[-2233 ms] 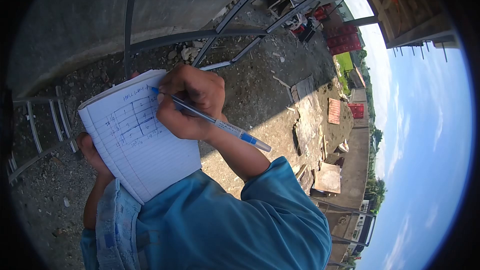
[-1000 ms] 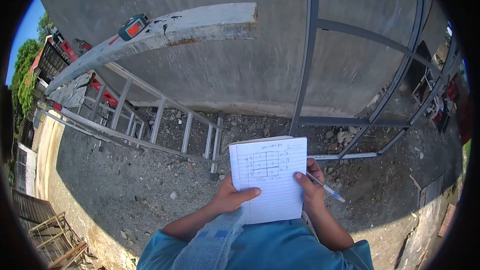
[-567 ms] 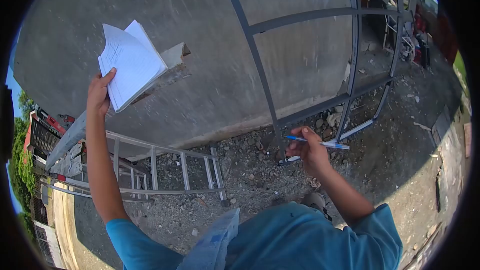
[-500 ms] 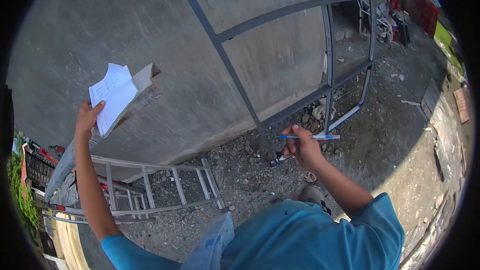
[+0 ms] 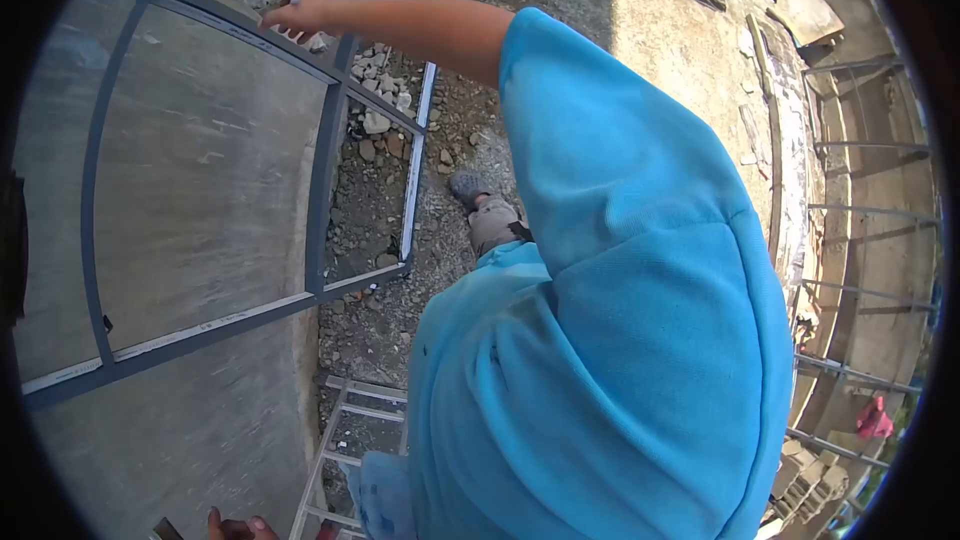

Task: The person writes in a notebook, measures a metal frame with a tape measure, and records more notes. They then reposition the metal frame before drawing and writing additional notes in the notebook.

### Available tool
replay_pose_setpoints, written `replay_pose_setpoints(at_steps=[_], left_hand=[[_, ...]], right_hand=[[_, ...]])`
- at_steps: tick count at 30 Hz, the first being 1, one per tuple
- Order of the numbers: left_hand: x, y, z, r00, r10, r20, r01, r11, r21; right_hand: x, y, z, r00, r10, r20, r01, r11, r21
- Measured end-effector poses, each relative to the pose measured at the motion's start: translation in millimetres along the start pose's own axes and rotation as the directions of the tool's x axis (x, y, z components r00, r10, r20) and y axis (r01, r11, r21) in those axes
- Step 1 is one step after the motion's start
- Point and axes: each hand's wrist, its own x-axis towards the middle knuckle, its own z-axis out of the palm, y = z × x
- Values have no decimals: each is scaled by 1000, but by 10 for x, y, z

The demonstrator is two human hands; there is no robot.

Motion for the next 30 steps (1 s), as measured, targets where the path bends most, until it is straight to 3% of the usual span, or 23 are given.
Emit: replay_pose_setpoints(at_steps=[1,3,5,7,10,11,13,14,16,20,21,25,30], left_hand=[[63,41,407,988,-147,53,152,981,-123],[68,-828,1120,975,-190,115,210,956,-205],[394,-944,1903,842,-533,-87,436,766,-472],[737,-1019,2377,654,-747,-115,585,597,-549],[1167,-1552,2883,486,-871,-69,584,382,-716],[1219,-1643,2952,510,-860,4,564,330,-757],[1255,-1784,3032,563,-815,137,501,204,-841],[1223,-1853,3047,552,-823,134,482,184,-857],[1149,-2031,3091,538,-828,156,445,122,-887],[906,-1983,2876,537,-841,64,399,186,-898],[825,-2154,2719,628,-772,99,430,239,-871],[1173,-2106,2822,782,-601,162,394,275,-877],[2009,-1218,3381,924,-281,257,315,184,-931]], right_hand=[[485,7,60,995,-100,-32,99,995,-10],[1240,-15,191,974,-181,-133,177,983,-37],[1693,-65,366,940,-292,-177,266,951,-154],[1953,-115,462,942,-328,65,334,936,-112],[2201,-124,648,908,-233,349,258,966,-25],[2190,-152,641,887,-206,414,214,976,26],[2211,-92,746,919,-185,349,172,983,67],[2210,-61,797,932,-178,315,159,984,85],[1997,-120,776,971,-224,85,229,972,-59],[1336,-358,342,956,-295,-14,294,956,-20],[1113,-494,205,947,-318,-43,317,948,-27],[84,-1110,-455,908,-380,-178,381,924,-29],[-1207,-1591,-1384,820,-465,-333,456,883,-110]])
